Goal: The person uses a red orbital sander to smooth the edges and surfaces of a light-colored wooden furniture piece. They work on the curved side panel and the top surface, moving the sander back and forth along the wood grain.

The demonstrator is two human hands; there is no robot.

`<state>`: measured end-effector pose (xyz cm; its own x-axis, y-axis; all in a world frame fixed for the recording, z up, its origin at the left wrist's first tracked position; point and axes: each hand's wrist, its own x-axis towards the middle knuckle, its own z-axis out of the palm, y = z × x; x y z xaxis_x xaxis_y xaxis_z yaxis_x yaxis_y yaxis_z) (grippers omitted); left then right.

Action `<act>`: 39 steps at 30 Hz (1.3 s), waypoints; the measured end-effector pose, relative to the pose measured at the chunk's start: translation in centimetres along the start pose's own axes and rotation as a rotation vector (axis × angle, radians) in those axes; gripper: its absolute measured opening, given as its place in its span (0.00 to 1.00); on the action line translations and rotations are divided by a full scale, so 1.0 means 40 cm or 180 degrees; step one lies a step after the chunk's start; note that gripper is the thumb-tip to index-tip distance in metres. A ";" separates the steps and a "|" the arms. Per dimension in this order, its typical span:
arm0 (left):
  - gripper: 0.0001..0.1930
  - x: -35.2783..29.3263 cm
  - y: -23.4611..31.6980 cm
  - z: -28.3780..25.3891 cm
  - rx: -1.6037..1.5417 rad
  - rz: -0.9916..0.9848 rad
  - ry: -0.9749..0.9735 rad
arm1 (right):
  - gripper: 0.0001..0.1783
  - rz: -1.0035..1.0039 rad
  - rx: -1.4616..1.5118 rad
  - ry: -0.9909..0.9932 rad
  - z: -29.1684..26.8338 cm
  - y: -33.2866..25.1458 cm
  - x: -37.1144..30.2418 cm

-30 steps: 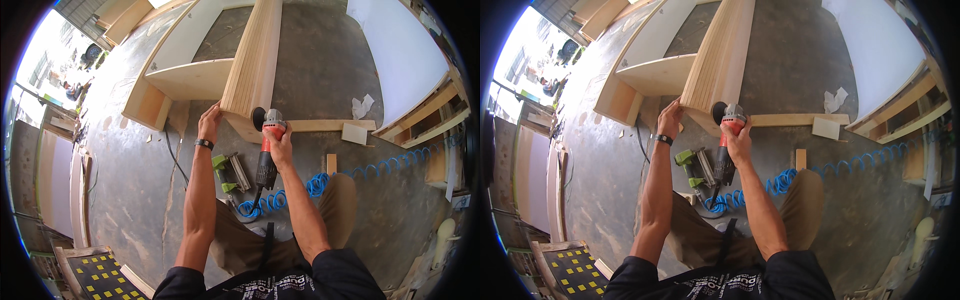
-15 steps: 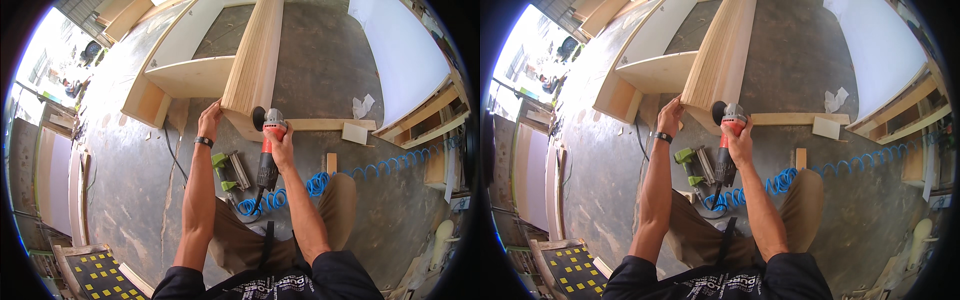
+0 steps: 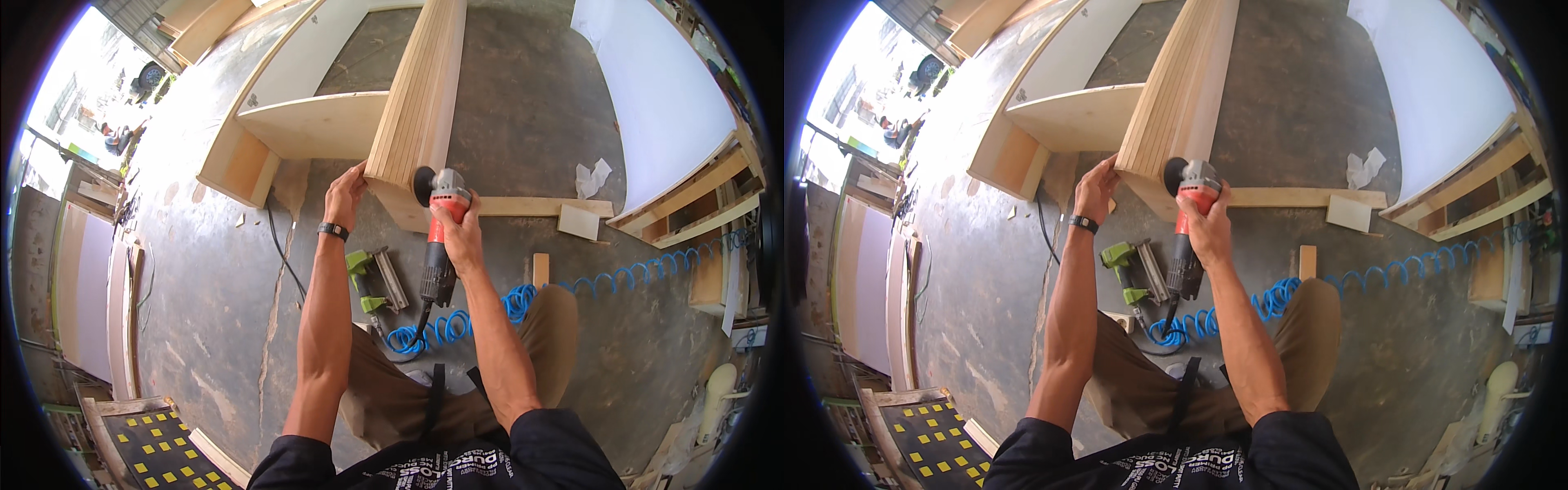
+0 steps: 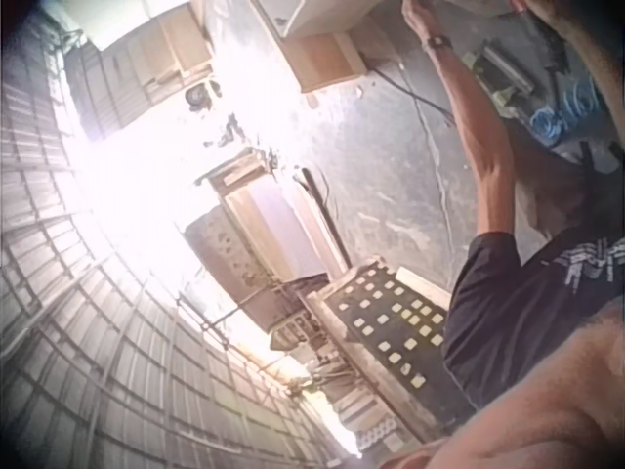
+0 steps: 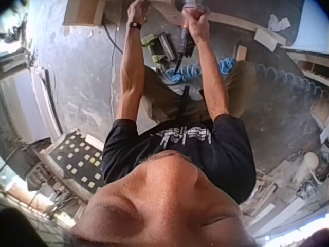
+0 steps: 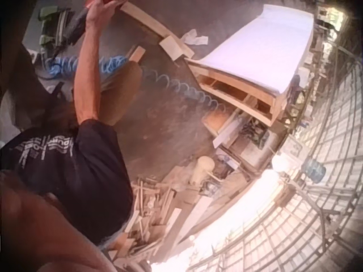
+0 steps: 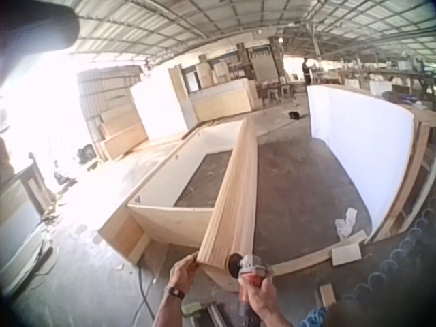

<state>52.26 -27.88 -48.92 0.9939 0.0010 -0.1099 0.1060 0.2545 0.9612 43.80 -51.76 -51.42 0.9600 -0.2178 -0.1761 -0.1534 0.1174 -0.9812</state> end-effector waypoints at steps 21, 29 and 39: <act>0.27 0.005 0.010 -0.009 0.0025 0.0041 -0.0119 | 0.52 -0.0056 0.0271 0.0072 0.028 0.021 -0.034; 0.27 -0.002 0.002 -0.014 0.0030 -0.0123 -0.0050 | 0.51 0.0109 0.0946 -0.0214 0.014 0.024 -0.059; 0.29 0.007 -0.014 0.006 0.0396 0.0210 0.0128 | 0.43 0.0306 0.0987 -0.0130 -0.070 0.176 -0.026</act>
<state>52.48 -28.26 -49.43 0.9972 0.0530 -0.0530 0.0457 0.1307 0.9904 41.06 -53.40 -58.38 0.9541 -0.1533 -0.2573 -0.1710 0.4263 -0.8883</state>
